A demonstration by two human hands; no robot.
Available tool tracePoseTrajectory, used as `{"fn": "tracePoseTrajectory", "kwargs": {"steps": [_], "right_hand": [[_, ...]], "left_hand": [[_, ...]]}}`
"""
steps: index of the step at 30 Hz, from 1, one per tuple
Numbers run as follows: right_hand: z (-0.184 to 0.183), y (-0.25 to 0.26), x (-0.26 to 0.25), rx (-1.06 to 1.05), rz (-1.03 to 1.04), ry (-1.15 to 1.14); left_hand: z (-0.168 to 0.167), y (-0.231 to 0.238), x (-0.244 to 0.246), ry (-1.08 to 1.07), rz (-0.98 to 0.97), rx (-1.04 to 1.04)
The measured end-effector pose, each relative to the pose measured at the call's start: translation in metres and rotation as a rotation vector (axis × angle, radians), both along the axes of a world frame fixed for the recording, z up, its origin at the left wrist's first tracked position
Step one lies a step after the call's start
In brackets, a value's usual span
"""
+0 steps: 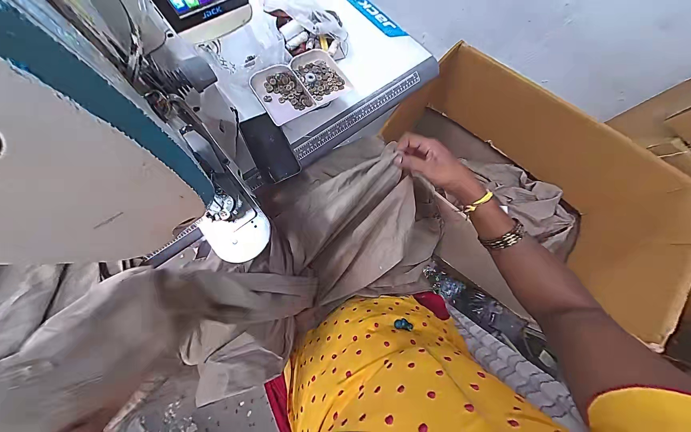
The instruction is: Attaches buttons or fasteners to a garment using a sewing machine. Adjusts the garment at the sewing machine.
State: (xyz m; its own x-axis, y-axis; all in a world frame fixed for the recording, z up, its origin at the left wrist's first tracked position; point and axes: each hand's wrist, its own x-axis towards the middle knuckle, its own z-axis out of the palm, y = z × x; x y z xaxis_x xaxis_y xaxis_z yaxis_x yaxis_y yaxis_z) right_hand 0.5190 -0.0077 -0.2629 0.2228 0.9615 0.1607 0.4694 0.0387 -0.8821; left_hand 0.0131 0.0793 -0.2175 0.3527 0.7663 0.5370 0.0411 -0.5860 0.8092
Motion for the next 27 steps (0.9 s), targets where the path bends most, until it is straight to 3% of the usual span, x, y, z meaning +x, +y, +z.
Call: {"fn": "tracePoseTrajectory", "kwargs": {"steps": [3,6,9,11,13,16,18,20,21,24,27], "right_hand": [[0.082,0.002,-0.045,0.199,0.127,-0.341],[0.123,-0.011,-0.126,0.177,0.46,-0.647],[0.115,-0.025,-0.195,-0.037,0.889,-0.661],[0.081,-0.024,-0.227,-0.163,1.092,-0.47],[0.037,-0.021,-0.255,-0.248,1.187,-0.19],[0.012,-0.015,-0.276,-0.297,1.112,-0.063],[0.013,-0.005,-0.278,-0.068,0.851,-0.069],[0.011,0.017,-0.28,0.177,0.548,-0.256],[0.01,0.031,-0.278,0.198,0.474,-0.358],[0.0,0.066,-0.275,0.13,0.496,-0.427],[-0.012,0.086,-0.283,0.258,0.554,-0.459]], "left_hand": [[0.02,-0.02,0.068,0.176,-0.345,-0.046],[0.01,-0.042,0.12,0.408,-0.34,0.028],[-0.022,-0.039,0.124,0.548,-0.013,0.147],[-0.049,-0.019,0.101,0.353,0.27,0.0],[-0.077,0.003,0.067,-0.012,0.343,-0.248],[-0.094,-0.001,0.029,-0.181,0.296,-0.481],[-0.094,-0.012,0.015,-0.153,0.295,-0.575],[-0.094,-0.022,0.006,-0.115,0.324,-0.616],[-0.091,-0.025,0.004,-0.103,0.342,-0.621],[-0.081,-0.028,0.002,-0.016,0.38,-0.489],[-0.072,-0.029,0.009,0.047,0.391,-0.238]]}}
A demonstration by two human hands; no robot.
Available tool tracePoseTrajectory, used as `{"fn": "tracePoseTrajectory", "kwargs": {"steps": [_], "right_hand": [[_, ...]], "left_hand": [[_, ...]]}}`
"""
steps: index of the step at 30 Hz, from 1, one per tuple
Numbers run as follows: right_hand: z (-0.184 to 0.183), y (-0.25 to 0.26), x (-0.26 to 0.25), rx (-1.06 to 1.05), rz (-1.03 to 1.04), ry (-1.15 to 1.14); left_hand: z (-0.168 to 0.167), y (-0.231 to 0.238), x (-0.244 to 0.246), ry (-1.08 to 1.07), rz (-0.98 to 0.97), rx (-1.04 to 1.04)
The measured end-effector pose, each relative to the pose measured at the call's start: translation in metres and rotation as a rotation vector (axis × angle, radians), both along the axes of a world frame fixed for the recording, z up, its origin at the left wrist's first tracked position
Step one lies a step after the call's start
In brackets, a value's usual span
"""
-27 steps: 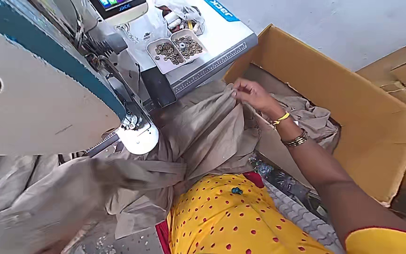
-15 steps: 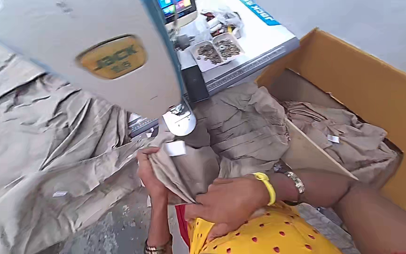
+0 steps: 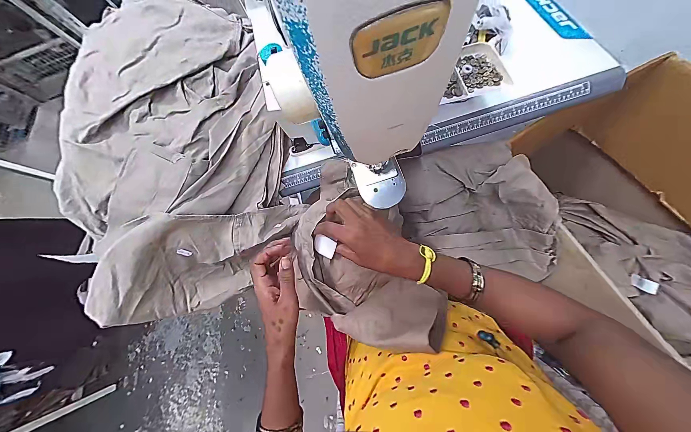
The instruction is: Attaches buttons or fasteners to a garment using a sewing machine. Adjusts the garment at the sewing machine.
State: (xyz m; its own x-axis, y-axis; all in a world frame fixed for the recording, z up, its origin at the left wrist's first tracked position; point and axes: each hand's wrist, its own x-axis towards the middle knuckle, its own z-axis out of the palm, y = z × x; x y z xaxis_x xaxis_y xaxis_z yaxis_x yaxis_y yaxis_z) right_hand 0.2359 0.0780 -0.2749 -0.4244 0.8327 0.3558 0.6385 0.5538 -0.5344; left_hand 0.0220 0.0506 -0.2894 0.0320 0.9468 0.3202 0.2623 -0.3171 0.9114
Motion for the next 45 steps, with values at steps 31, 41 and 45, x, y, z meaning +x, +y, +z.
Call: {"fn": "tracePoseTrajectory", "kwargs": {"steps": [31,41,45], "right_hand": [[0.067,0.031,0.095,-0.45,-0.372,0.474],[0.062,0.036,0.154,-0.255,-0.536,0.36],[0.045,0.063,0.201,0.115,-0.757,-0.097]], "left_hand": [[0.061,0.076,0.116,-0.096,-0.251,-0.265],[0.061,0.082,0.115,-0.051,-0.212,-0.238],[0.06,0.08,0.117,-0.069,-0.212,-0.258]]}}
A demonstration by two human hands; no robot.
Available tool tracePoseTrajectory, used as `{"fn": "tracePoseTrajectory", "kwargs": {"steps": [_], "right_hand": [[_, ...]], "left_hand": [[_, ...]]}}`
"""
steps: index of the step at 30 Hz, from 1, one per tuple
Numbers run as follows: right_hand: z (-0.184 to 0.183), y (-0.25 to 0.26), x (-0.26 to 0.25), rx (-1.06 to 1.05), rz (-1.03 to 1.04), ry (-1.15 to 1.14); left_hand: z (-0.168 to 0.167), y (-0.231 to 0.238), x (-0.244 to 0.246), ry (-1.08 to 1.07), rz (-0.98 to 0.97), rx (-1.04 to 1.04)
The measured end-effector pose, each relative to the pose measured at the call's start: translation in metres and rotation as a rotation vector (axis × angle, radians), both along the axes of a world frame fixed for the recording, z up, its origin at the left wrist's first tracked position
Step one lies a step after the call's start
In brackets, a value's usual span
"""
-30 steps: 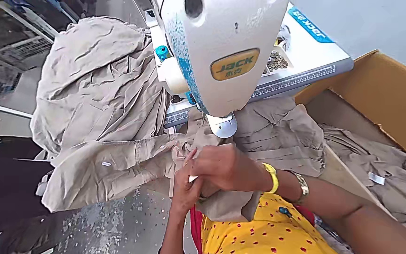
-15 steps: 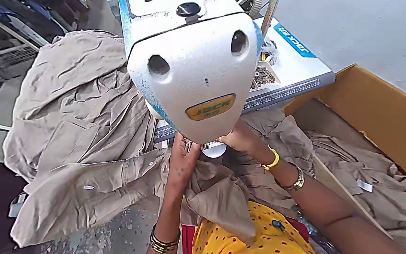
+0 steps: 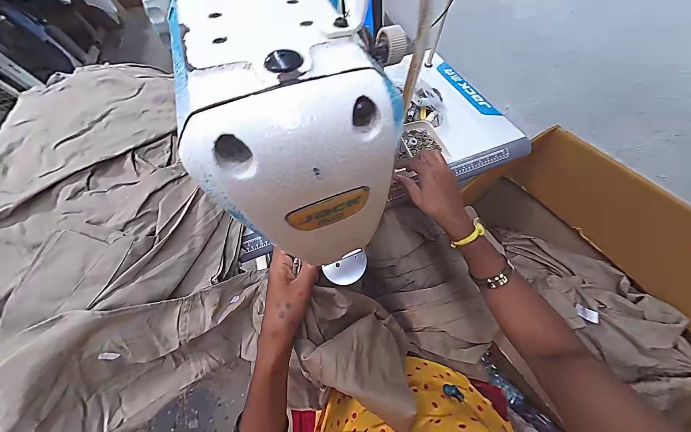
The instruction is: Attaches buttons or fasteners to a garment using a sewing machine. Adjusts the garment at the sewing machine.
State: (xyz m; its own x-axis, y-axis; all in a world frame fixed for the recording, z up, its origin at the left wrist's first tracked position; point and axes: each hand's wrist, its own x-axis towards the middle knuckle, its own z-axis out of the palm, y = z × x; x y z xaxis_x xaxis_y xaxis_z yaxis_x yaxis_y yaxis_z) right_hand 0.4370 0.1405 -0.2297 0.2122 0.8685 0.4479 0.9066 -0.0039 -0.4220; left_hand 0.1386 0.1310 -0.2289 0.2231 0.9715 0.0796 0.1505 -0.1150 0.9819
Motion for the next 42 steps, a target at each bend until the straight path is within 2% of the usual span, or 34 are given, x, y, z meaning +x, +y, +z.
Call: {"fn": "tracePoseTrajectory", "kwargs": {"steps": [5,8,10,13,15,17,21,24,26,28,29,31,33,36,38,40,42], "right_hand": [[-0.01,0.038,0.016,-0.08,0.085,-0.307],[-0.019,0.053,0.013,-0.124,0.068,-0.408],[-0.023,0.047,0.009,-0.082,0.067,-0.403],[-0.025,0.028,0.008,0.087,0.125,-0.238],[-0.02,0.013,0.006,0.161,0.096,-0.038],[-0.011,-0.002,0.004,0.145,0.06,0.189],[0.005,-0.017,-0.001,0.005,0.103,0.464],[0.015,-0.017,-0.011,-0.009,0.166,0.538],[0.017,-0.015,-0.026,0.06,0.207,0.422],[0.016,-0.016,-0.042,0.226,0.304,0.177],[0.017,-0.02,-0.052,0.325,0.372,0.044],[0.019,-0.03,-0.07,0.486,0.561,-0.199],[0.02,-0.035,-0.087,0.508,0.727,-0.375],[0.026,-0.033,-0.091,0.36,0.7,-0.271],[0.025,-0.045,-0.075,0.135,0.653,0.086],[0.017,-0.054,-0.054,-0.21,0.535,0.309],[-0.011,-0.065,-0.056,-0.639,0.526,0.366]], "left_hand": [[-0.001,-0.001,0.001,-0.001,0.012,0.004],[0.0,-0.002,0.001,0.011,0.019,-0.009],[0.0,-0.004,0.0,-0.001,0.019,-0.013],[-0.002,-0.008,-0.002,0.034,0.026,-0.008],[-0.001,-0.01,-0.001,0.027,0.018,0.004],[0.005,-0.012,0.001,0.052,0.026,-0.024],[0.01,-0.009,0.0,0.062,0.039,-0.07],[0.01,-0.001,0.0,0.111,0.019,-0.044],[0.0,0.0,-0.007,0.253,0.008,0.034],[-0.014,-0.016,-0.015,0.398,0.04,0.243],[-0.014,-0.034,-0.019,0.419,-0.005,0.375],[-0.016,-0.071,-0.02,0.391,-0.248,0.556],[-0.033,-0.086,-0.018,0.351,-0.411,0.627],[-0.051,-0.073,-0.054,0.456,-0.29,0.517],[-0.065,-0.068,-0.101,0.59,-0.112,0.386],[-0.094,-0.071,-0.138,0.844,0.016,0.251],[-0.118,-0.072,-0.137,0.863,-0.019,-0.084]]}}
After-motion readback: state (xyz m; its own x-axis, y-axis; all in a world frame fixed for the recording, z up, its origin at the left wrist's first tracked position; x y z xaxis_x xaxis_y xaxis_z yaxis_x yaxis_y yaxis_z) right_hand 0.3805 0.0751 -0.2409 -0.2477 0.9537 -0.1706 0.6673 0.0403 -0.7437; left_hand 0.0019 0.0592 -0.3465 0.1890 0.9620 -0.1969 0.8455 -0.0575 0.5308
